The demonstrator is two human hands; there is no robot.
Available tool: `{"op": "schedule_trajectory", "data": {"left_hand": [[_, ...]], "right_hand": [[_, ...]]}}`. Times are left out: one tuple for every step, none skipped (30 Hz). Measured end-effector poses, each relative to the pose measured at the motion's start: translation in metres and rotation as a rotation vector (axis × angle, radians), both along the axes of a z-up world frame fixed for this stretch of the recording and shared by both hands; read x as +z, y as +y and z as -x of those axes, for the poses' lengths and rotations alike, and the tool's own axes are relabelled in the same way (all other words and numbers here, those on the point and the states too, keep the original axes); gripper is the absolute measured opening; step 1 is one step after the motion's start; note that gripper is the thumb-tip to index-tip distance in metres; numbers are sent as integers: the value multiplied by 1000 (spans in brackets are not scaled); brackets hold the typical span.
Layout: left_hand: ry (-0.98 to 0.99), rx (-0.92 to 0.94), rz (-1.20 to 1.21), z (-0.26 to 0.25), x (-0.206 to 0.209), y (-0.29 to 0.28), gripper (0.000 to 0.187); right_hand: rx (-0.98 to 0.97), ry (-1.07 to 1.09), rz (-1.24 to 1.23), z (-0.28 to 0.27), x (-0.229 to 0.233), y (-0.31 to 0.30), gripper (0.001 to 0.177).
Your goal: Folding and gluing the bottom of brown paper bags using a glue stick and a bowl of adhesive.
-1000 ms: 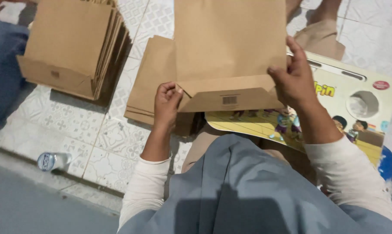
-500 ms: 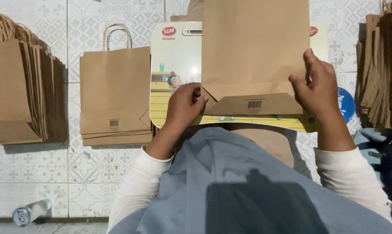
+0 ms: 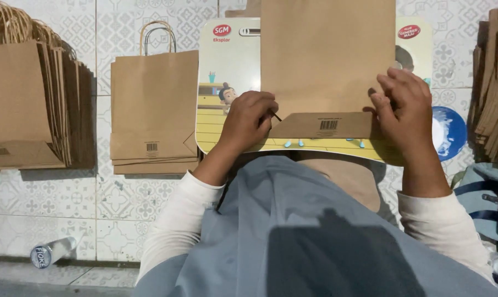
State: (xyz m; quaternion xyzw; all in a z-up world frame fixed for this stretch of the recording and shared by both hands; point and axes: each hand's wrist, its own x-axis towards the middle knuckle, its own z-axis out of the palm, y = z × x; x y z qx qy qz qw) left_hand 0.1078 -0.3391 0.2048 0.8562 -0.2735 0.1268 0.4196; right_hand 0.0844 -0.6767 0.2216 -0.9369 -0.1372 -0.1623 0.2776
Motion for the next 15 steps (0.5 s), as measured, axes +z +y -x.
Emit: {"op": "schedule_trajectory", "data": {"left_hand": [[3,2,-2,-1,-2,1,19],[15,-3,16,-2,-5,1,16],[26,-7,33,-2,-8,1,12],[27,-11,35,-5,-20,4,12],[37,-37,2,-8,-31,8,10],[48,-56,-33,-9,-43,13,9],[50,-52,-33,-10,-46,12,9],[45,-48,-27,-10,-49,13,9],[39,-43,-21,-10,-51,14,9],[38,-38,-23,-10,-50,14,9],[49,-30,-25,-9,-49,14,9],[64,-26,-24,-7,-49,13,8],[67,-27,-25,-8,-46,13,8],[30,-26,-25,-7,-44,12,8],[-7,-26,-25,-7,-42,11,8]], "right_hand": [[2,3,-2,0,7,9,34],[67,44,-5,4,13,16,37],[131,84,-10,7,20,23,40],[128,85,-8,8,12,22,40],[161,120,38,9,5,22,44],[201,156,82,9,-3,22,48],[205,158,83,12,4,28,48],[180,224,88,14,12,35,45],[154,289,93,17,19,43,42],[159,287,92,23,16,42,42],[157,266,152,30,13,41,35],[149,249,212,39,11,38,29],[150,252,212,48,4,40,29],[148,202,225,58,-2,40,25],[146,153,237,69,-9,40,22]]}}
